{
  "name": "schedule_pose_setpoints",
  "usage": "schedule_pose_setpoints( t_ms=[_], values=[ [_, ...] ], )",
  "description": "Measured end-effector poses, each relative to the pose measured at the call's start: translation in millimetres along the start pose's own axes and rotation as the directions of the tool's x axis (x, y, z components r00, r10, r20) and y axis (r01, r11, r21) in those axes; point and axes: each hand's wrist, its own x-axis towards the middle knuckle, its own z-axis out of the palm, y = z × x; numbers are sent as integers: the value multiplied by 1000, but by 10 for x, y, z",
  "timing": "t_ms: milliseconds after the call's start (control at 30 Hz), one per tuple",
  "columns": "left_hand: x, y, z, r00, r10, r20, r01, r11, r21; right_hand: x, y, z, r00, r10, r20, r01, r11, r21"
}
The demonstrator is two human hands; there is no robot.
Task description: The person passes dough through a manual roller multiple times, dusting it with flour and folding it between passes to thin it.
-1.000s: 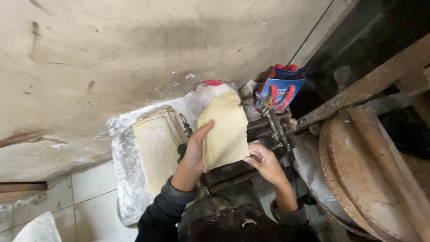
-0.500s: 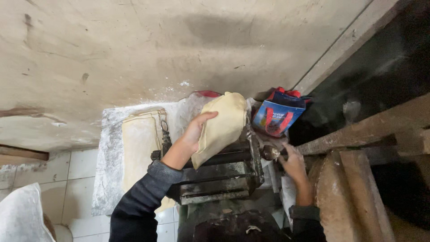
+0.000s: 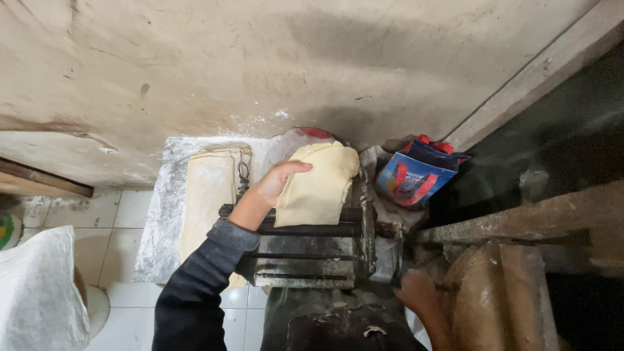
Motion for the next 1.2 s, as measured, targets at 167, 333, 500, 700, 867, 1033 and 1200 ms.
schedule_pose_setpoints(
  t_ms=[167, 333, 500, 700, 867, 1033, 1200],
  values=[
    [-187, -350, -82, 999, -32, 11, 34, 969, -244, -963, -16, -591, 916, -56, -398, 62, 998, 2],
    [-603, -916, -20, 975, -222, -22, 195, 895, -402, -851, -95, -1385, 669, -104, -736, 48, 994, -97],
    [-535, -1363, -256, 885, -409, -223, 237, 808, -540, -559, -302, -2084, 434, -156, -887, 123, 986, -113],
    [-604, -1627, -418, 956, -244, -165, 107, 811, -576, -404, -180, -2188, 578, -124, -806, 21, 990, -138],
    [-850, -1963, -649, 994, -102, 34, 106, 878, -466, 7, -127, -2673, 749, -159, -643, 72, 984, -160],
    [-1062, -2082, -640, 964, -252, -90, 247, 967, -62, 653, -46, -3098, 908, -226, -353, 190, 973, -133],
    [-1388, -2070, -721, 965, -244, -100, 261, 939, 226, 1718, 418, -2753, 967, -252, 30, 250, 967, 52]
  ],
)
